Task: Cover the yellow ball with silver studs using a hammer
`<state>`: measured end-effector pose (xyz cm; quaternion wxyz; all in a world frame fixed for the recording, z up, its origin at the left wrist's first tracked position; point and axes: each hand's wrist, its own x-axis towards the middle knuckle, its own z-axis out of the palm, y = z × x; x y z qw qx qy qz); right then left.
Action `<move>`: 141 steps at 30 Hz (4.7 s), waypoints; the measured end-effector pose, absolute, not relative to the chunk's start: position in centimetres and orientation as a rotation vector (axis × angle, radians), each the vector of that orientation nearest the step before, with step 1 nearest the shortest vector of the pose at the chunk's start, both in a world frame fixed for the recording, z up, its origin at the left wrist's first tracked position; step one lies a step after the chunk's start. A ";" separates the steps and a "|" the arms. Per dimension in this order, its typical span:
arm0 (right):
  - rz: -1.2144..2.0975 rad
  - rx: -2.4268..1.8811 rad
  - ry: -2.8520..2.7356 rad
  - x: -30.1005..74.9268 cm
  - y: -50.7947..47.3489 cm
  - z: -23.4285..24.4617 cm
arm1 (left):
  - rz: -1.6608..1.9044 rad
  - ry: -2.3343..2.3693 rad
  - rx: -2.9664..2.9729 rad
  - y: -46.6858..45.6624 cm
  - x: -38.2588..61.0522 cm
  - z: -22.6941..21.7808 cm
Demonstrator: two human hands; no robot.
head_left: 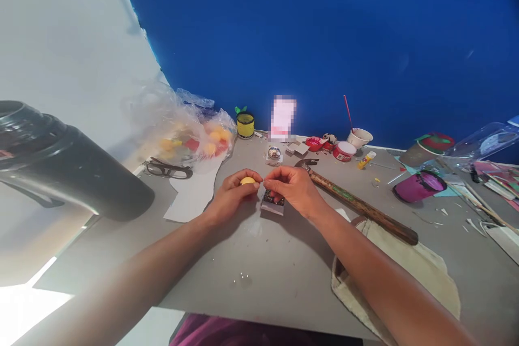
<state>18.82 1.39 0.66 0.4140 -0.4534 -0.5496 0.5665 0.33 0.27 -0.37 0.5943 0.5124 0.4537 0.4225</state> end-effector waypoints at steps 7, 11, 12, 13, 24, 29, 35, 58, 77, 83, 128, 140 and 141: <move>1.627 -1.011 -1.255 19.4 1.8 0.7 | 0.959 0.909 1.141 0.2 0.6 -0.4; 1.617 -1.000 -1.257 19.4 1.8 0.5 | 0.927 0.977 1.284 0.0 0.5 -0.1; 1.621 -1.003 -1.254 19.4 1.8 0.4 | 0.920 0.988 1.309 -0.1 0.5 -0.1; 1.631 -1.004 -1.256 19.4 1.8 0.4 | 0.911 1.000 1.329 -0.1 0.5 -0.1; 1.633 -1.057 -1.436 19.3 1.6 -0.1 | 0.838 1.157 1.549 -0.7 0.7 0.6; 1.596 -1.058 -1.463 19.2 1.6 -0.2 | 0.788 1.230 1.611 -1.1 0.9 1.2; 1.632 -1.070 -1.439 19.2 1.5 0.2 | 0.770 1.243 1.634 -1.3 1.0 1.4; 1.422 -1.137 -1.512 17.1 0.4 0.4 | 0.895 1.411 1.651 -2.0 1.6 1.0; 0.331 -2.382 -2.268 28.7 5.8 1.5 | 0.916 1.084 1.199 -0.2 0.9 0.0; 0.442 -2.254 -2.251 29.2 5.9 2.1 | 0.928 1.099 1.082 0.1 1.0 0.0; 0.716 -1.926 -2.026 30.0 5.5 3.3 | 0.984 1.146 1.123 1.3 0.6 -1.1; 0.361 -2.263 -2.364 27.6 5.3 2.6 | 0.897 1.207 1.209 1.2 0.4 -1.2; 0.280 -2.239 -2.369 26.9 5.0 2.8 | 0.886 1.208 1.225 1.2 0.4 -1.3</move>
